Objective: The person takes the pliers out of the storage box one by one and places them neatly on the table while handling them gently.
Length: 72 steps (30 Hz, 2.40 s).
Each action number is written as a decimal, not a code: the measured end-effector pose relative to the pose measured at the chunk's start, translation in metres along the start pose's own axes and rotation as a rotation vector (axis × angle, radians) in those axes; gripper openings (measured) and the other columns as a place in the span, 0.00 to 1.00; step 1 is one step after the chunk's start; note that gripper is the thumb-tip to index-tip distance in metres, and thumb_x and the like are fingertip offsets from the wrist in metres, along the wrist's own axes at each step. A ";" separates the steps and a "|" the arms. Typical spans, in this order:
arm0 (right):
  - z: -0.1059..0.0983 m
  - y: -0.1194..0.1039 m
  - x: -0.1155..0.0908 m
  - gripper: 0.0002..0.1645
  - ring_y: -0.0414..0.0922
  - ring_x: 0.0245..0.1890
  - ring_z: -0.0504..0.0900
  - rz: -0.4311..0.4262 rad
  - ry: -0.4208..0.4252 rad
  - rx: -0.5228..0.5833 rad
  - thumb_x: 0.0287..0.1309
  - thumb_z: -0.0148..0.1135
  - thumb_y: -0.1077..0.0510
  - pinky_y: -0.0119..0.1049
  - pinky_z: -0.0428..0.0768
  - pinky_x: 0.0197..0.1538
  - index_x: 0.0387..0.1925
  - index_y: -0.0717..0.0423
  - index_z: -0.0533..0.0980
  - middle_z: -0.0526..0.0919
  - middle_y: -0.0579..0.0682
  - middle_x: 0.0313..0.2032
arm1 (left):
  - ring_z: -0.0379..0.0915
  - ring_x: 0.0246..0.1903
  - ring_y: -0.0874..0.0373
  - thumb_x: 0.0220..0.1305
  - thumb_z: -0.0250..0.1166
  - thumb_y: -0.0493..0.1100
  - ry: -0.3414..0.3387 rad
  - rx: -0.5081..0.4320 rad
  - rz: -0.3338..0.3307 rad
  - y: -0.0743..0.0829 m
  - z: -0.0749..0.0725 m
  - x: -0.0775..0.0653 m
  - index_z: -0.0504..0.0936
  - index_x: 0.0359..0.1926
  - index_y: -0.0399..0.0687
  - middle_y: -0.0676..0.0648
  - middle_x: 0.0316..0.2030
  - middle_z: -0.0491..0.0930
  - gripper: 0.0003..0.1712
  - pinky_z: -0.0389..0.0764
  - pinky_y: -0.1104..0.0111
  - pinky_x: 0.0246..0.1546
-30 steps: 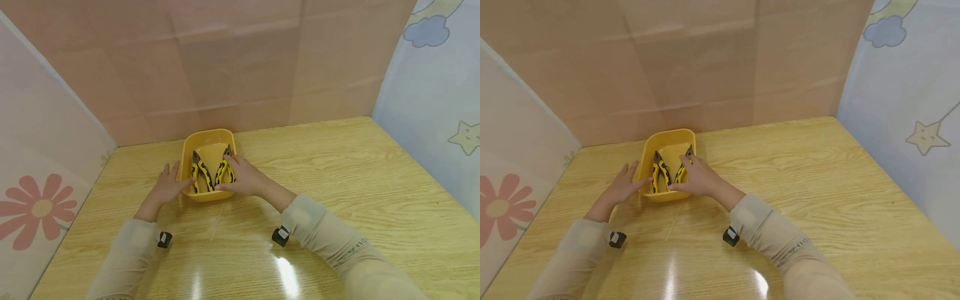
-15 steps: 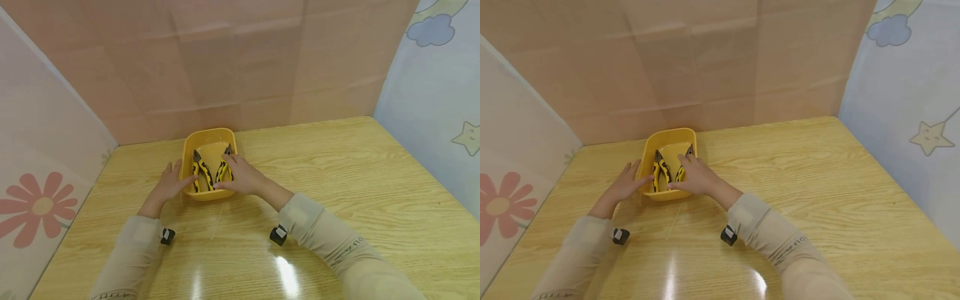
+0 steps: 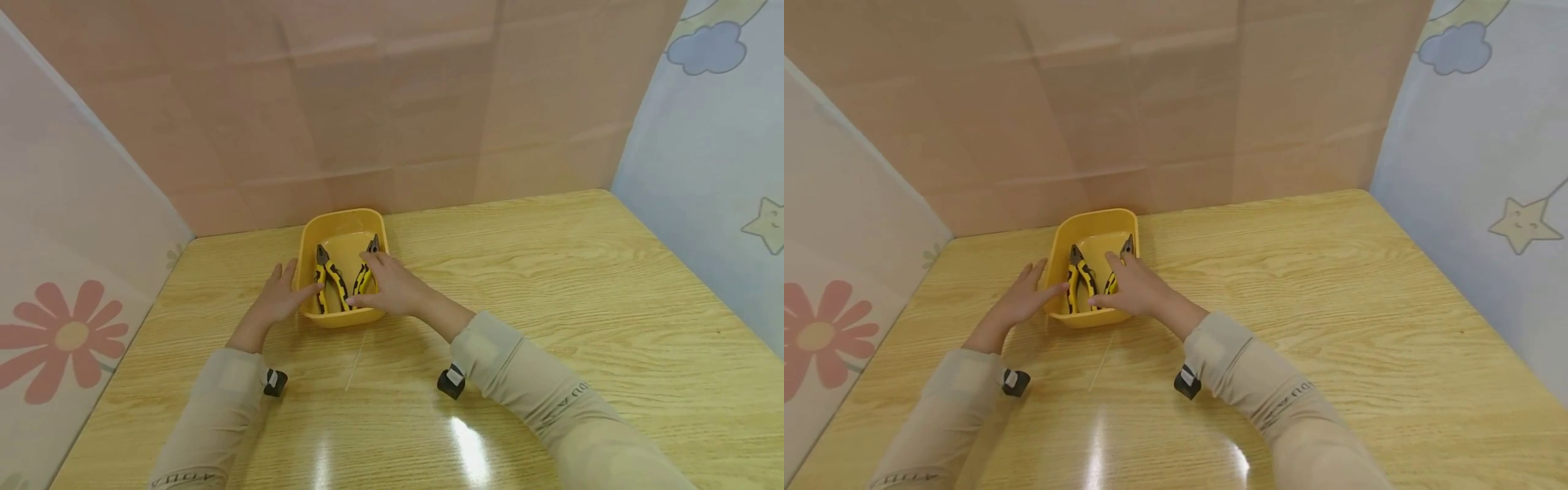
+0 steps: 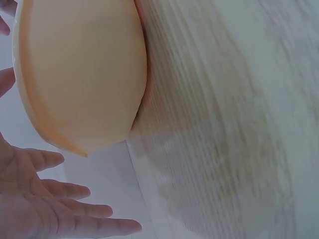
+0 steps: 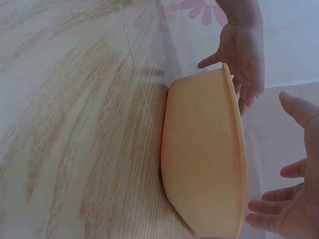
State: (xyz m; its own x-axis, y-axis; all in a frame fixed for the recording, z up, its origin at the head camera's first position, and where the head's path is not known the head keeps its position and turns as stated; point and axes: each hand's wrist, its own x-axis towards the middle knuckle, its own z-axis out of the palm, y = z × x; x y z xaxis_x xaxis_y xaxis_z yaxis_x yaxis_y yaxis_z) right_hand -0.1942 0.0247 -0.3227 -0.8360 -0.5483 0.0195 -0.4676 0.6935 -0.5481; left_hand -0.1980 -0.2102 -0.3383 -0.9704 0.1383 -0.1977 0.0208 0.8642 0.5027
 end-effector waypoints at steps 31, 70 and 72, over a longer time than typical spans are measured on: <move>0.014 -0.019 0.025 0.45 0.56 0.56 0.59 0.098 -0.052 -0.123 0.51 0.51 0.37 0.46 0.65 0.52 0.62 0.60 0.52 0.56 0.64 0.58 | 0.35 0.60 0.35 0.56 0.46 0.65 -0.015 -0.098 -0.016 -0.005 -0.005 0.010 0.37 0.66 0.43 0.33 0.63 0.35 0.48 0.45 0.41 0.52; 0.034 -0.026 0.054 0.21 0.46 0.26 0.76 0.333 -0.065 -0.386 0.58 0.47 0.51 0.34 0.74 0.21 0.49 0.59 0.70 0.77 0.56 0.34 | 0.35 0.60 0.38 0.59 0.46 0.61 -0.047 -0.243 -0.087 -0.006 -0.003 0.013 0.34 0.66 0.52 0.39 0.64 0.39 0.44 0.45 0.45 0.55; 0.033 -0.026 0.054 0.17 0.42 0.21 0.74 0.319 -0.082 -0.428 0.57 0.48 0.53 0.32 0.72 0.17 0.44 0.57 0.74 0.77 0.52 0.27 | 0.36 0.60 0.38 0.59 0.46 0.61 -0.049 -0.240 -0.093 -0.006 -0.003 0.013 0.34 0.66 0.53 0.39 0.64 0.39 0.43 0.45 0.45 0.55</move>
State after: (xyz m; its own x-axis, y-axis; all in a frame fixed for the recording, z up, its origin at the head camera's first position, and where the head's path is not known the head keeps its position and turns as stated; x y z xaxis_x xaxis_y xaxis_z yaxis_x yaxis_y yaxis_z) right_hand -0.2180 -0.0384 -0.3354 -0.9386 -0.3018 -0.1670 -0.2832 0.9507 -0.1263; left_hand -0.2114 -0.2152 -0.3420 -0.9524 0.0920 -0.2905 -0.1315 0.7358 0.6643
